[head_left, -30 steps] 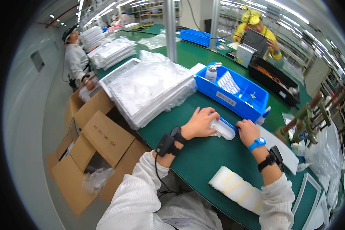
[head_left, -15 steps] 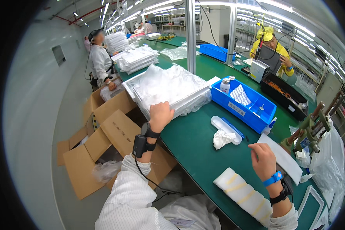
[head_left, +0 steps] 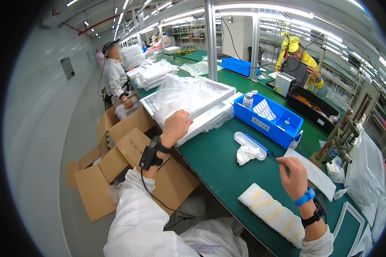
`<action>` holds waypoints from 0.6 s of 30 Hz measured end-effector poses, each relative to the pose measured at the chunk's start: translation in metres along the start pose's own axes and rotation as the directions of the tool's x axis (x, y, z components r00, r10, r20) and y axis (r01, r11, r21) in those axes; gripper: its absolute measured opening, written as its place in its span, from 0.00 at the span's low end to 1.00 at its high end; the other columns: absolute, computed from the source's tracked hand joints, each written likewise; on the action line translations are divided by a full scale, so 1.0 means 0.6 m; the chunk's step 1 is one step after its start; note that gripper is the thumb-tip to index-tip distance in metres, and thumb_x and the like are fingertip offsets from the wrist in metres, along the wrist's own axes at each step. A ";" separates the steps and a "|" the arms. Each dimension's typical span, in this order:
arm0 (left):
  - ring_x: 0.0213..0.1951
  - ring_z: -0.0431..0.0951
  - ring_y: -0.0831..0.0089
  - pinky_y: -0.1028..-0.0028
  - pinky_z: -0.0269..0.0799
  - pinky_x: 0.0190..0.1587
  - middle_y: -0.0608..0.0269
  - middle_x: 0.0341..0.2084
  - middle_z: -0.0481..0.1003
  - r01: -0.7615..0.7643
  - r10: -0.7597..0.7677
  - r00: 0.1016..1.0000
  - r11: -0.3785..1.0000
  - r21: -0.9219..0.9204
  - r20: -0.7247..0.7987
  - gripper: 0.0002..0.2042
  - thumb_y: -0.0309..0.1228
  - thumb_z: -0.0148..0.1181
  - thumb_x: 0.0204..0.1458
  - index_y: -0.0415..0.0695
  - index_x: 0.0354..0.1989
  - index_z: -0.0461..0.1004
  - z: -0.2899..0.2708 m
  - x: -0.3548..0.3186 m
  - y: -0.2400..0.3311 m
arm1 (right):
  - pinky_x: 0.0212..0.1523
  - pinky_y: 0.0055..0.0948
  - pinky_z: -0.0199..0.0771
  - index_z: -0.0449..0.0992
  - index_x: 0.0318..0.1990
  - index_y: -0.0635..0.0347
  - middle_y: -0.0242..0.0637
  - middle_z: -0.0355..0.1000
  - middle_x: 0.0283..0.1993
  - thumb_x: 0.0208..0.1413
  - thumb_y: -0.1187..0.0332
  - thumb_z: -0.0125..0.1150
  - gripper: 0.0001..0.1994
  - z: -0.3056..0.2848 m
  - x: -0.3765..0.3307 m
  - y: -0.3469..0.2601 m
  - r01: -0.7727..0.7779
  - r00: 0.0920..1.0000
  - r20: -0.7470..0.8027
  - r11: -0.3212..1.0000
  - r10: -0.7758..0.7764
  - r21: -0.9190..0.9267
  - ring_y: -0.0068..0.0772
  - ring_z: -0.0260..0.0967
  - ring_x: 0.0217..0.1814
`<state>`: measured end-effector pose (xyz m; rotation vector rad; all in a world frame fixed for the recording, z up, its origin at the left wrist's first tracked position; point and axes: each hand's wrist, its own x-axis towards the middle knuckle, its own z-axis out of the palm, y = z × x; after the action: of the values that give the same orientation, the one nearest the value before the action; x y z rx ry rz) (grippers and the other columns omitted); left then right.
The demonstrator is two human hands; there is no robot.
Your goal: Assembling a white plastic frame with foam and magnets using a press tool.
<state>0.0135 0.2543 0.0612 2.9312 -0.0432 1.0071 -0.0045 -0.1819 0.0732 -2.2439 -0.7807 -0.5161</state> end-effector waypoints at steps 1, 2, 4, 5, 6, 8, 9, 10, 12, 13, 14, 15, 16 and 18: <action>0.39 0.77 0.54 0.60 0.74 0.38 0.55 0.33 0.74 -0.011 0.011 1.000 1.000 -0.005 -0.005 0.10 0.35 0.62 0.52 0.40 0.34 0.75 -0.008 -0.006 0.009 | 0.38 0.36 0.73 0.79 0.40 0.61 0.42 0.76 0.36 0.53 0.78 0.58 0.08 -0.002 0.003 -0.002 -0.004 1.000 -0.010 1.000 0.004 -0.007 0.43 0.73 0.39; 0.38 0.76 0.55 0.60 0.74 0.37 0.55 0.33 0.74 -0.036 0.033 0.997 0.999 -0.032 -0.069 0.09 0.33 0.62 0.52 0.40 0.34 0.74 -0.019 -0.014 0.019 | 0.38 0.35 0.73 0.79 0.42 0.60 0.40 0.76 0.36 0.55 0.76 0.58 0.08 -0.006 0.006 -0.005 -0.082 0.997 0.003 0.996 0.082 0.043 0.40 0.74 0.41; 0.37 0.75 0.55 0.60 0.73 0.36 0.56 0.32 0.73 -0.060 0.053 0.989 0.997 -0.046 -0.136 0.09 0.32 0.63 0.51 0.40 0.34 0.74 -0.051 -0.039 0.041 | 0.38 0.34 0.73 0.78 0.44 0.59 0.38 0.77 0.36 0.57 0.73 0.58 0.09 -0.005 0.020 -0.004 -0.151 0.989 0.017 0.983 0.150 0.102 0.37 0.75 0.43; 0.35 0.75 0.54 0.60 0.72 0.35 0.56 0.31 0.72 -0.119 0.100 0.976 0.989 -0.089 -0.192 0.09 0.32 0.63 0.51 0.40 0.35 0.74 -0.067 -0.047 0.065 | 0.39 0.32 0.73 0.76 0.49 0.59 0.38 0.77 0.39 0.59 0.70 0.59 0.12 -0.014 0.026 0.002 -0.210 0.976 0.004 0.942 0.216 0.261 0.35 0.75 0.45; 0.34 0.74 0.52 0.60 0.71 0.34 0.56 0.29 0.71 -0.182 0.144 0.958 0.974 -0.137 -0.246 0.10 0.33 0.63 0.51 0.40 0.36 0.74 -0.074 -0.053 0.090 | 0.40 0.30 0.73 0.74 0.54 0.58 0.37 0.77 0.43 0.60 0.67 0.59 0.15 -0.023 0.031 0.009 -0.262 0.958 0.001 0.873 0.287 0.411 0.32 0.75 0.47; 0.35 0.75 0.54 0.61 0.72 0.35 0.56 0.31 0.73 -0.248 0.225 0.957 0.962 -0.115 -0.182 0.09 0.31 0.63 0.49 0.41 0.36 0.74 -0.104 -0.071 0.145 | 0.42 0.30 0.74 0.70 0.58 0.58 0.39 0.75 0.47 0.61 0.65 0.59 0.19 -0.052 0.046 -0.001 -0.339 0.907 0.033 0.679 0.421 0.652 0.33 0.75 0.49; 0.36 0.76 0.56 0.62 0.74 0.35 0.56 0.33 0.74 -0.297 0.288 0.951 0.952 -0.078 -0.115 0.09 0.28 0.63 0.48 0.41 0.36 0.73 -0.111 -0.082 0.165 | 0.44 0.29 0.74 0.66 0.62 0.59 0.41 0.74 0.51 0.61 0.63 0.59 0.23 -0.070 0.054 -0.015 -0.355 0.854 0.111 0.413 0.509 0.839 0.33 0.75 0.50; 0.36 0.76 0.56 0.62 0.74 0.35 0.56 0.33 0.74 -0.314 0.302 0.945 0.945 -0.087 -0.126 0.09 0.28 0.63 0.48 0.41 0.36 0.73 -0.104 -0.088 0.180 | 0.46 0.29 0.75 0.62 0.63 0.61 0.44 0.71 0.53 0.60 0.63 0.60 0.26 -0.089 0.058 -0.035 -0.348 0.850 0.167 0.293 0.500 0.890 0.35 0.76 0.46; 0.46 0.76 0.57 0.66 0.75 0.44 0.53 0.45 0.74 -0.582 0.565 0.797 0.813 -0.023 -0.214 0.15 0.29 0.61 0.50 0.42 0.47 0.73 -0.085 -0.101 0.208 | 0.44 0.28 0.75 0.63 0.62 0.62 0.42 0.71 0.50 0.60 0.65 0.60 0.25 -0.098 0.046 -0.043 -0.318 0.879 0.088 0.438 0.468 0.841 0.34 0.77 0.43; 0.46 0.76 0.57 0.66 0.75 0.44 0.53 0.45 0.74 -0.601 0.578 0.782 0.798 -0.036 -0.233 0.15 0.29 0.61 0.50 0.42 0.47 0.73 -0.070 -0.103 0.221 | 0.43 0.27 0.75 0.64 0.61 0.63 0.40 0.72 0.47 0.61 0.66 0.59 0.23 -0.108 0.036 -0.042 -0.288 0.907 0.030 0.567 0.420 0.772 0.32 0.77 0.41; 0.52 0.73 0.59 0.65 0.72 0.50 0.52 0.52 0.71 -0.630 0.613 0.765 0.775 -0.034 -0.196 0.18 0.30 0.59 0.53 0.43 0.53 0.70 -0.048 -0.106 0.234 | 0.38 0.24 0.75 0.65 0.59 0.64 0.36 0.72 0.40 0.61 0.69 0.57 0.20 -0.120 0.022 -0.030 -0.249 0.893 -0.041 0.569 0.447 0.784 0.29 0.77 0.35; 0.59 0.70 0.60 0.64 0.69 0.57 0.52 0.58 0.68 -0.650 0.640 0.753 0.759 -0.021 -0.152 0.22 0.31 0.57 0.56 0.44 0.60 0.68 -0.028 -0.115 0.239 | 0.38 0.24 0.75 0.65 0.59 0.64 0.36 0.72 0.40 0.61 0.69 0.57 0.20 -0.128 0.008 -0.024 -0.243 0.891 -0.056 0.577 0.450 0.780 0.29 0.77 0.35; 0.59 0.70 0.60 0.64 0.69 0.57 0.52 0.58 0.68 -0.653 0.642 0.749 0.757 -0.018 -0.164 0.22 0.31 0.57 0.56 0.44 0.60 0.68 0.011 -0.130 0.237 | 0.36 0.23 0.74 0.66 0.58 0.64 0.35 0.72 0.38 0.61 0.71 0.56 0.18 -0.136 -0.009 -0.023 -0.214 0.886 -0.133 0.645 0.445 0.733 0.28 0.76 0.33; 0.61 0.66 0.60 0.60 0.65 0.61 0.55 0.61 0.65 -0.031 0.406 0.914 0.104 -0.994 0.014 0.25 0.35 0.54 0.60 0.47 0.66 0.61 0.131 -0.148 0.229 | 0.34 0.22 0.75 0.67 0.56 0.65 0.34 0.71 0.35 0.63 0.73 0.53 0.15 -0.159 -0.043 -0.047 -0.167 0.869 -0.305 0.811 0.389 0.561 0.25 0.75 0.29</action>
<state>-0.0137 0.1146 -0.0509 1.6824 -0.8566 0.2216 -0.0550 -0.2443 0.1375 -1.6241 -0.2989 -0.5261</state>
